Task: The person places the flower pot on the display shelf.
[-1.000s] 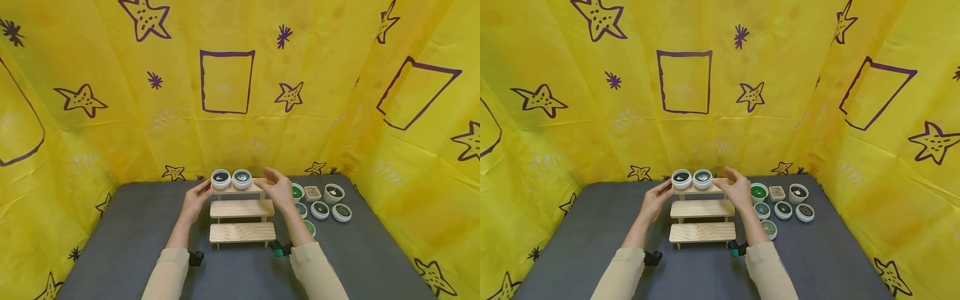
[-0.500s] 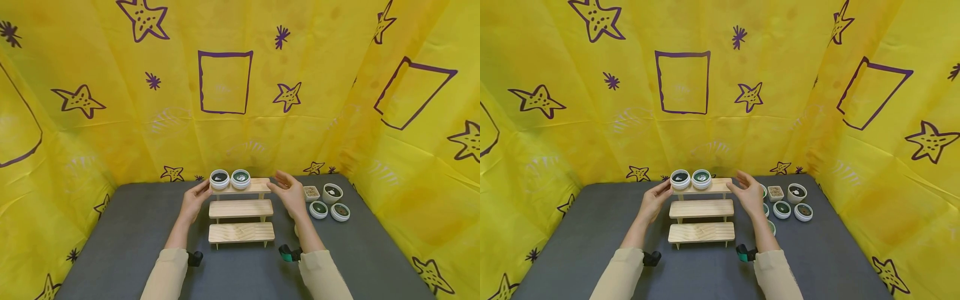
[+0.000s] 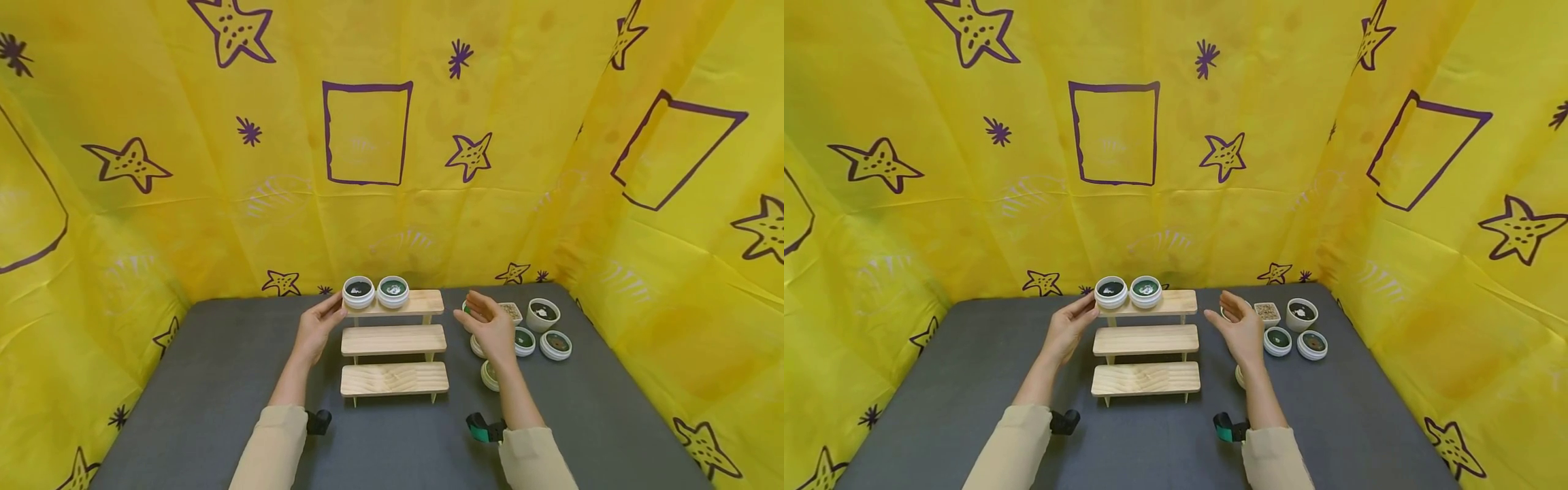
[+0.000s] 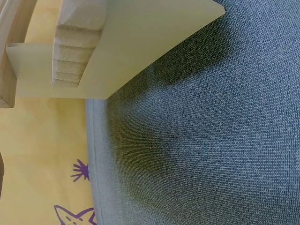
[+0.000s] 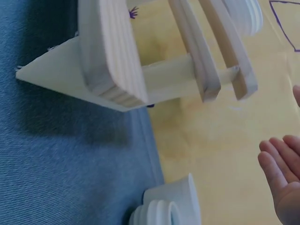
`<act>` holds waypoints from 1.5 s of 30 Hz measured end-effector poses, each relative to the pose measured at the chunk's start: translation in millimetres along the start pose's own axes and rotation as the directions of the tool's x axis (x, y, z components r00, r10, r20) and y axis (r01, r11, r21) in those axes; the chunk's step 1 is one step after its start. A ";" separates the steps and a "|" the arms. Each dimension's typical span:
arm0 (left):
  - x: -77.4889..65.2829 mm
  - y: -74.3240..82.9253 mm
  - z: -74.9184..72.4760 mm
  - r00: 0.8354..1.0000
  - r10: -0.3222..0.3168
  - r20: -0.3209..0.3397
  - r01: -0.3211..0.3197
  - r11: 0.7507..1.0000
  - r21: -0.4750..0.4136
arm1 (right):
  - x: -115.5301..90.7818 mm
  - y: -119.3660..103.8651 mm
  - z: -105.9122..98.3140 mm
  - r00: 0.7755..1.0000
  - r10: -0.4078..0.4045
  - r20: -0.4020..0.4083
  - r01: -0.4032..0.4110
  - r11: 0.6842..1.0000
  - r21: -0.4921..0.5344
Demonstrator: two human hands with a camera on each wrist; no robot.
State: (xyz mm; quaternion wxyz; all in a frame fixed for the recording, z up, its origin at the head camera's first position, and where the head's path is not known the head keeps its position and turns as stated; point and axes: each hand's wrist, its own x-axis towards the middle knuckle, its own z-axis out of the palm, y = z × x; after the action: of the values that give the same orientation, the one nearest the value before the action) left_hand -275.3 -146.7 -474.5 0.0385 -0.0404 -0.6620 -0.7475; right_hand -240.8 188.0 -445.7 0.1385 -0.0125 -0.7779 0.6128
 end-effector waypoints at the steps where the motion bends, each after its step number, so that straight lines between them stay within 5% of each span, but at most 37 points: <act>1: -0.2 0.2 0.0 1.000 0.001 0.000 -0.001 1.000 -0.003 | -0.7 1.4 -1.3 1.000 0.004 -0.003 -0.004 1.000 0.000; 23: -0.1 1.1 1.8 1.000 -0.008 -0.017 0.008 1.000 -0.017 | -28.0 41.5 -29.7 0.985 0.084 -0.151 -0.075 0.995 0.064; 38: -0.5 1.3 3.1 1.000 -0.006 -0.009 0.006 1.000 -0.005 | -45.7 62.6 -47.8 0.950 0.182 -0.253 -0.144 0.976 0.163; 45: -1.8 1.8 2.3 1.000 -0.015 -0.010 0.015 1.000 -0.006 | -50.6 73.4 -54.2 0.949 0.209 -0.238 -0.200 0.978 0.060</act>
State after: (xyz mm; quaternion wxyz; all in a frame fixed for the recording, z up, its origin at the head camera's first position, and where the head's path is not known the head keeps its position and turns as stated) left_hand -273.3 -144.7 -472.7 0.0362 -0.0318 -0.6600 -0.7497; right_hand -190.7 248.1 -514.6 0.1684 -0.1655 -0.7388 0.6312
